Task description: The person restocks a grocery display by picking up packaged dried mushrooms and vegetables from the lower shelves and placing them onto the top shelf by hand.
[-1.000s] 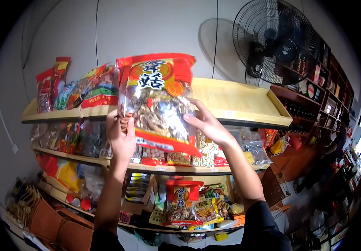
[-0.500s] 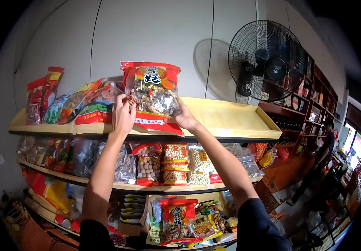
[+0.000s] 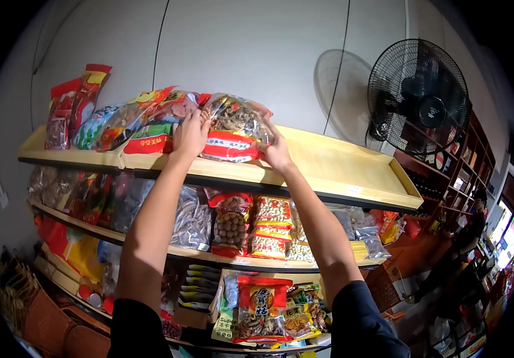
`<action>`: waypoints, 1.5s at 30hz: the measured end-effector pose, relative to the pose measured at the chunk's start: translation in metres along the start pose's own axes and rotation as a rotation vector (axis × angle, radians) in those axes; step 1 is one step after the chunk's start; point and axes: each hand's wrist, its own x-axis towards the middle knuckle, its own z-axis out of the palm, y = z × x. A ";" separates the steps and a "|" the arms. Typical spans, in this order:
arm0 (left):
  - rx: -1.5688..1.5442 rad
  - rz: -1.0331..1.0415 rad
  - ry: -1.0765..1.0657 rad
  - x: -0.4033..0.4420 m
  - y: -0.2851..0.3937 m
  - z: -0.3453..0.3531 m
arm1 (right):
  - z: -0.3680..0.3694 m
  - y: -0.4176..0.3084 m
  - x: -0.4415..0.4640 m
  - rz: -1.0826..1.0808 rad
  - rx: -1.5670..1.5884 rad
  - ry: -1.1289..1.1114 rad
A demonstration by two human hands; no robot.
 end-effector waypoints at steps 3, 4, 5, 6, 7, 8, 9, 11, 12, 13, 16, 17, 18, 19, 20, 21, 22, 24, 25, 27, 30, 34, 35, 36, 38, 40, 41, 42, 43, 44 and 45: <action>-0.021 -0.026 -0.042 0.005 0.008 0.002 | -0.004 -0.010 0.003 0.013 0.097 0.014; -0.041 -0.025 -0.058 0.006 0.011 0.004 | -0.006 -0.013 0.004 0.001 0.066 0.019; -0.054 -0.012 -0.017 0.004 0.014 0.006 | -0.007 -0.013 0.005 0.003 0.061 0.013; -0.059 -0.019 -0.014 0.004 0.010 0.009 | -0.008 -0.014 0.005 -0.029 0.047 0.012; -0.083 0.026 0.030 0.004 0.008 0.014 | -0.009 -0.013 0.006 -0.061 0.031 0.012; -0.108 0.072 0.073 0.004 0.005 0.020 | -0.009 -0.012 0.008 -0.059 0.020 0.010; -0.065 0.130 0.157 0.002 0.003 0.021 | -0.008 -0.010 0.009 -0.140 -0.019 -0.005; -0.094 0.156 0.185 -0.003 -0.004 0.024 | -0.008 -0.006 0.007 -0.203 -0.032 -0.031; -0.111 0.191 0.215 -0.004 -0.006 0.025 | -0.006 -0.009 0.006 -0.200 -0.039 -0.033; -0.107 0.213 0.242 -0.004 -0.007 0.027 | -0.002 -0.013 0.004 -0.166 -0.001 -0.020; -0.065 0.189 0.225 -0.003 -0.009 0.032 | -0.008 0.000 0.010 -0.143 -0.061 -0.023; -0.047 0.195 0.212 -0.004 -0.009 0.032 | -0.013 0.006 0.014 -0.170 -0.161 -0.040; -0.046 0.196 0.203 -0.004 -0.011 0.033 | -0.014 0.008 0.013 -0.163 -0.157 -0.037; -0.045 0.215 0.155 -0.004 -0.012 0.033 | -0.016 0.009 0.012 -0.053 -0.251 -0.083; -0.045 0.233 0.109 -0.003 -0.012 0.034 | -0.019 0.010 0.011 0.056 -0.348 -0.130; -0.046 0.236 0.104 -0.002 -0.014 0.037 | -0.016 0.002 0.006 0.165 -0.348 -0.128; -0.040 0.224 0.121 -0.001 -0.017 0.041 | -0.014 -0.001 0.005 0.169 -0.346 -0.121; -0.038 0.220 0.136 0.000 -0.016 0.043 | -0.013 -0.006 0.003 0.151 -0.452 -0.103; -0.071 0.159 0.069 -0.001 -0.012 0.035 | -0.016 -0.005 0.004 0.154 -0.448 -0.116; -0.155 0.076 -0.073 -0.003 -0.002 0.014 | -0.026 -0.009 0.001 0.152 -0.450 -0.143; -0.161 0.090 -0.201 -0.010 0.001 0.002 | -0.033 -0.021 -0.011 0.092 -0.511 -0.168; 0.024 -0.059 -0.453 -0.006 0.016 -0.019 | -0.036 -0.024 -0.024 0.203 -0.615 -0.236; 0.230 0.022 -0.308 -0.010 0.019 -0.008 | -0.032 -0.026 -0.025 0.193 -0.724 -0.238; 0.225 0.030 -0.316 -0.010 0.030 -0.009 | -0.030 -0.026 -0.025 0.205 -0.734 -0.247; 0.090 0.182 -0.183 -0.005 0.061 -0.013 | -0.029 -0.017 -0.024 0.139 -0.843 -0.197; 0.051 0.275 -0.119 0.002 0.074 0.011 | -0.029 -0.018 -0.025 0.133 -0.885 -0.189; 0.050 0.291 -0.159 0.004 0.081 0.017 | -0.028 -0.018 -0.025 0.120 -0.927 -0.187; 0.049 0.307 -0.198 0.006 0.085 0.024 | -0.028 -0.016 -0.026 0.124 -0.926 -0.187; 0.034 0.338 -0.187 0.008 0.080 0.037 | -0.027 -0.014 -0.026 0.104 -0.946 -0.173; 0.034 0.342 -0.187 0.005 0.072 0.049 | -0.028 -0.013 -0.025 0.083 -0.965 -0.157; 0.003 0.318 -0.214 0.003 0.065 0.058 | -0.027 -0.015 -0.025 0.086 -0.964 -0.149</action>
